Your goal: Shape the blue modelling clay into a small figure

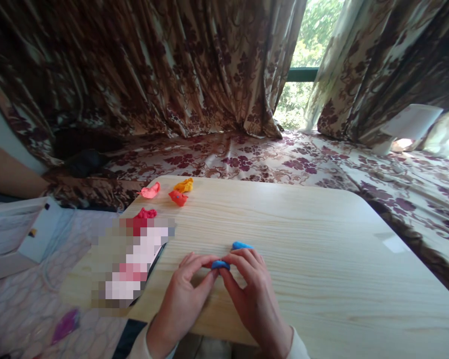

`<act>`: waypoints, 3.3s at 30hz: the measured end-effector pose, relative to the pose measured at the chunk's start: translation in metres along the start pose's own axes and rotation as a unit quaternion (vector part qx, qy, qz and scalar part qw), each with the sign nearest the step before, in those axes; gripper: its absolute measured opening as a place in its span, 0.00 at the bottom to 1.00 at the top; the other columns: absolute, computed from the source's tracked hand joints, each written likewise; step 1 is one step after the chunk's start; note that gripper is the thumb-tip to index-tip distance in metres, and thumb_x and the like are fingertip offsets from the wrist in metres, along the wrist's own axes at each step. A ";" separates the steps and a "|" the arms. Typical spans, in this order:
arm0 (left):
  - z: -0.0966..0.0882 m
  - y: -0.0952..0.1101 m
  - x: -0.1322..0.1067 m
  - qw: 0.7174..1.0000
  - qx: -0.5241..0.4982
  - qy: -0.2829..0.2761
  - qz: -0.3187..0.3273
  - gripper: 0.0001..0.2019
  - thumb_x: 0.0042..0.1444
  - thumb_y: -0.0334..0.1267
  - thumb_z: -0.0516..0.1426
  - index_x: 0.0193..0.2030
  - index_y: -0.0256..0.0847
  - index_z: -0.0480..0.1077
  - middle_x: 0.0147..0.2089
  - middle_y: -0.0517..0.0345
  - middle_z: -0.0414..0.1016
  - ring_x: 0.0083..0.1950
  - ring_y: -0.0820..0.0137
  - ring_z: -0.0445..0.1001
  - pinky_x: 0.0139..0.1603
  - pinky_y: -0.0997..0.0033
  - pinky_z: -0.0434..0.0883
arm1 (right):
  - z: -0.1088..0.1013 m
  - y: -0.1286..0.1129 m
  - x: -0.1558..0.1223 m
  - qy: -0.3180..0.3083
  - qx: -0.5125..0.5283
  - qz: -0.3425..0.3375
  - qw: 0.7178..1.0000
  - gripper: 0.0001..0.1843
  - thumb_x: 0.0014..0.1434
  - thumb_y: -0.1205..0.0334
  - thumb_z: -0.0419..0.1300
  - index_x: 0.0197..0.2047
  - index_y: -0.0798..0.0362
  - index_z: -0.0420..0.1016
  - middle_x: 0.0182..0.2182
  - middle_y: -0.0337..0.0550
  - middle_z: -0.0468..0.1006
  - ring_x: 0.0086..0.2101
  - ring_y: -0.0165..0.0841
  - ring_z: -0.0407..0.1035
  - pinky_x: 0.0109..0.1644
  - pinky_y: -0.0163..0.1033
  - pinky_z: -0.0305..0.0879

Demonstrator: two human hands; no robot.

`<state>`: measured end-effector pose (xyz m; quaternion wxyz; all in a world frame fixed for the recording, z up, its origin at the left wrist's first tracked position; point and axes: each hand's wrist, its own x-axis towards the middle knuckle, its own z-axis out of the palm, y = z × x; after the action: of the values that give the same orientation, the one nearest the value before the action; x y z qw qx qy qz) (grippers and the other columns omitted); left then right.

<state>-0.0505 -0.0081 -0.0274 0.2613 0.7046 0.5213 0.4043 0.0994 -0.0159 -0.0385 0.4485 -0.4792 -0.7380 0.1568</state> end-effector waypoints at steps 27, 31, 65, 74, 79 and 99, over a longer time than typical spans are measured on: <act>0.032 -0.018 -0.006 0.993 0.000 0.083 0.078 0.07 0.50 0.32 0.56 0.35 0.40 0.75 0.34 0.56 0.77 0.39 0.66 0.73 0.46 0.63 0.68 | 0.005 0.006 -0.016 0.130 -0.068 -0.030 0.989 0.04 0.57 0.66 0.60 0.34 0.49 0.76 0.32 0.40 0.76 0.36 0.36 0.66 0.43 0.41 0.62; 0.032 -0.016 -0.006 0.992 0.028 0.088 0.085 0.06 0.48 0.31 0.56 0.32 0.39 0.74 0.31 0.56 0.76 0.38 0.66 0.72 0.46 0.63 0.68 | 0.006 0.008 -0.017 0.127 -0.068 -0.039 0.989 0.05 0.57 0.67 0.60 0.34 0.49 0.77 0.32 0.40 0.76 0.36 0.36 0.67 0.43 0.41 0.63; 0.031 -0.017 -0.005 0.991 -0.006 0.100 0.084 0.05 0.48 0.34 0.58 0.32 0.41 0.76 0.31 0.56 0.77 0.38 0.65 0.72 0.46 0.63 0.68 | 0.005 0.007 -0.016 0.133 -0.059 -0.055 0.988 0.05 0.58 0.65 0.60 0.36 0.48 0.78 0.33 0.41 0.77 0.37 0.36 0.67 0.44 0.42 0.63; 0.033 -0.021 -0.004 0.991 -0.063 0.106 0.049 0.09 0.49 0.39 0.58 0.35 0.40 0.76 0.32 0.55 0.78 0.38 0.66 0.74 0.46 0.65 0.69 | 0.005 0.008 -0.016 0.122 -0.053 -0.048 0.990 0.06 0.60 0.64 0.57 0.35 0.51 0.76 0.32 0.42 0.76 0.36 0.36 0.67 0.43 0.41 0.63; 0.033 -0.021 -0.004 0.990 -0.041 0.108 0.074 0.09 0.50 0.37 0.58 0.37 0.41 0.77 0.34 0.55 0.79 0.39 0.66 0.74 0.48 0.64 0.69 | 0.006 0.009 -0.016 0.124 -0.068 -0.049 0.989 0.06 0.60 0.65 0.57 0.36 0.50 0.76 0.32 0.41 0.76 0.36 0.35 0.67 0.43 0.40 0.63; 0.031 -0.020 -0.006 0.992 -0.032 0.112 0.054 0.03 0.48 0.34 0.58 0.32 0.41 0.72 0.33 0.57 0.76 0.40 0.66 0.73 0.48 0.63 0.67 | 0.006 0.006 -0.016 0.128 -0.032 -0.060 0.989 0.09 0.53 0.72 0.61 0.36 0.49 0.74 0.33 0.40 0.76 0.37 0.36 0.67 0.44 0.41 0.65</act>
<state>-0.0353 -0.0061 -0.0620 0.2015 0.6733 0.4953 0.5106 0.1003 -0.0257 -0.0536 0.5320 -0.4645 -0.7066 0.0431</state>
